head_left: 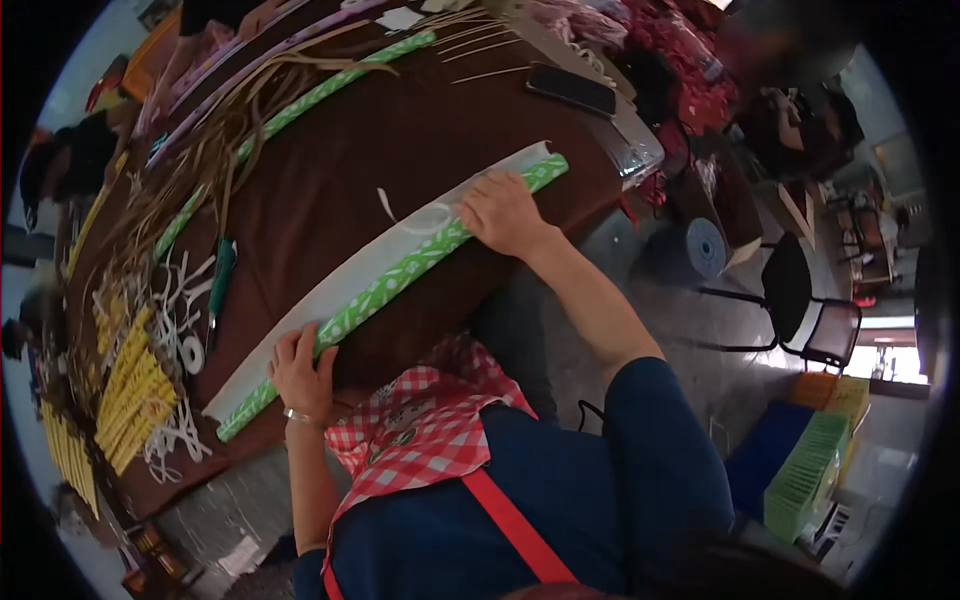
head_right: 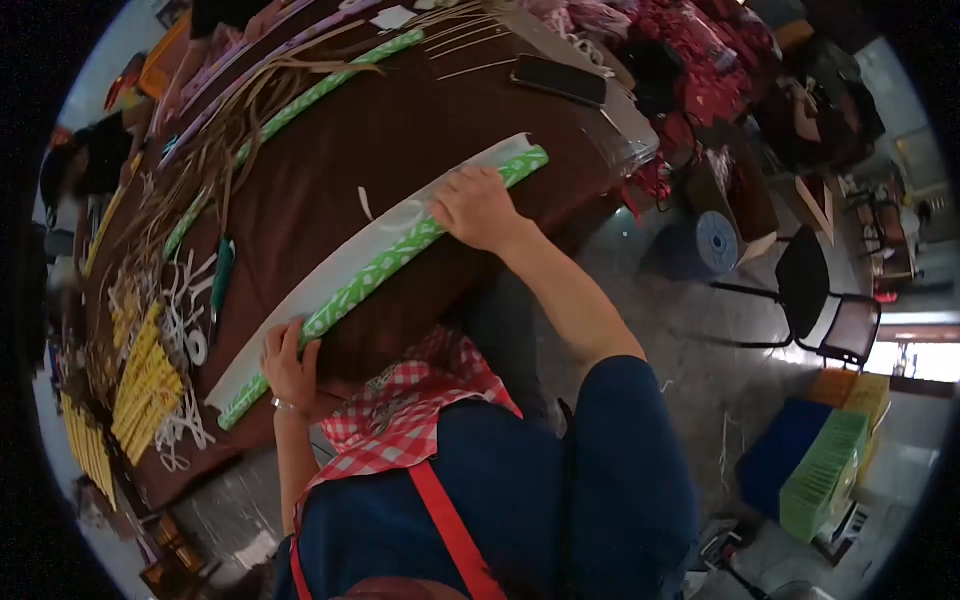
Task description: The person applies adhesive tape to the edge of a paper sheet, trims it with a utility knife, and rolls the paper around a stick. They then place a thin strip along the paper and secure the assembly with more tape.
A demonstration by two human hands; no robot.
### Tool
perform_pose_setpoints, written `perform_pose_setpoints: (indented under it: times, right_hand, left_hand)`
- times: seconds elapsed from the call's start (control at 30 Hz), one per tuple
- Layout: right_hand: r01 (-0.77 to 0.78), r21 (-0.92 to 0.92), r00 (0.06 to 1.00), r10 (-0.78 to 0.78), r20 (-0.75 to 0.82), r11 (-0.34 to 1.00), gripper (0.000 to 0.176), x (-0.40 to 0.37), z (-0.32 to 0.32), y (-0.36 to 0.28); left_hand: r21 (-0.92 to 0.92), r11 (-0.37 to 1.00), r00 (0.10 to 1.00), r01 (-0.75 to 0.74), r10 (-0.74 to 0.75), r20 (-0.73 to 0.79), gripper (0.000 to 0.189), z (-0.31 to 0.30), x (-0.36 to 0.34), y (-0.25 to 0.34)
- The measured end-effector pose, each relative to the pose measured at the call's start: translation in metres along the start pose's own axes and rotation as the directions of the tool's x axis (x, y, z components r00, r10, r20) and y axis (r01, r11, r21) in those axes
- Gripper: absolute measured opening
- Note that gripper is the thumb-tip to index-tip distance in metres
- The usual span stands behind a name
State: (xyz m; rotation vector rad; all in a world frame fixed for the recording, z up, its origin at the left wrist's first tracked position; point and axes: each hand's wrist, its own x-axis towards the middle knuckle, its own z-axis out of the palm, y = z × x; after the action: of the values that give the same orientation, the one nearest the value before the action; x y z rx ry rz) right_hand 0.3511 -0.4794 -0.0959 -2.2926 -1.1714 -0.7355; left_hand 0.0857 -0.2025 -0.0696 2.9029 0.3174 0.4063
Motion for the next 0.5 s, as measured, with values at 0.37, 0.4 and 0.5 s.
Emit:
perform_pose_setpoints:
  times: [0.37,0.4,0.5]
  right_hand:
    - [0.007,0.183,1.000,-0.006,-0.004,0.983,0.017,0.001,0.001,0.004]
    - [-0.001,0.185,1.000,0.002,-0.008,0.983,0.017,0.001,0.002,0.003]
    - [-0.009,0.194,1.000,0.015,-0.028,0.981,0.017,0.001,0.004,0.002]
  left_hand:
    - [-0.156,0.987,0.995,-0.041,0.055,0.083,0.029,-0.013,0.014,-0.001]
    - [-0.176,0.984,0.994,-0.020,0.039,0.104,0.029,-0.016,0.015,0.000]
    - [-0.209,0.978,0.992,0.001,0.025,0.121,0.030,-0.017,0.017,0.001]
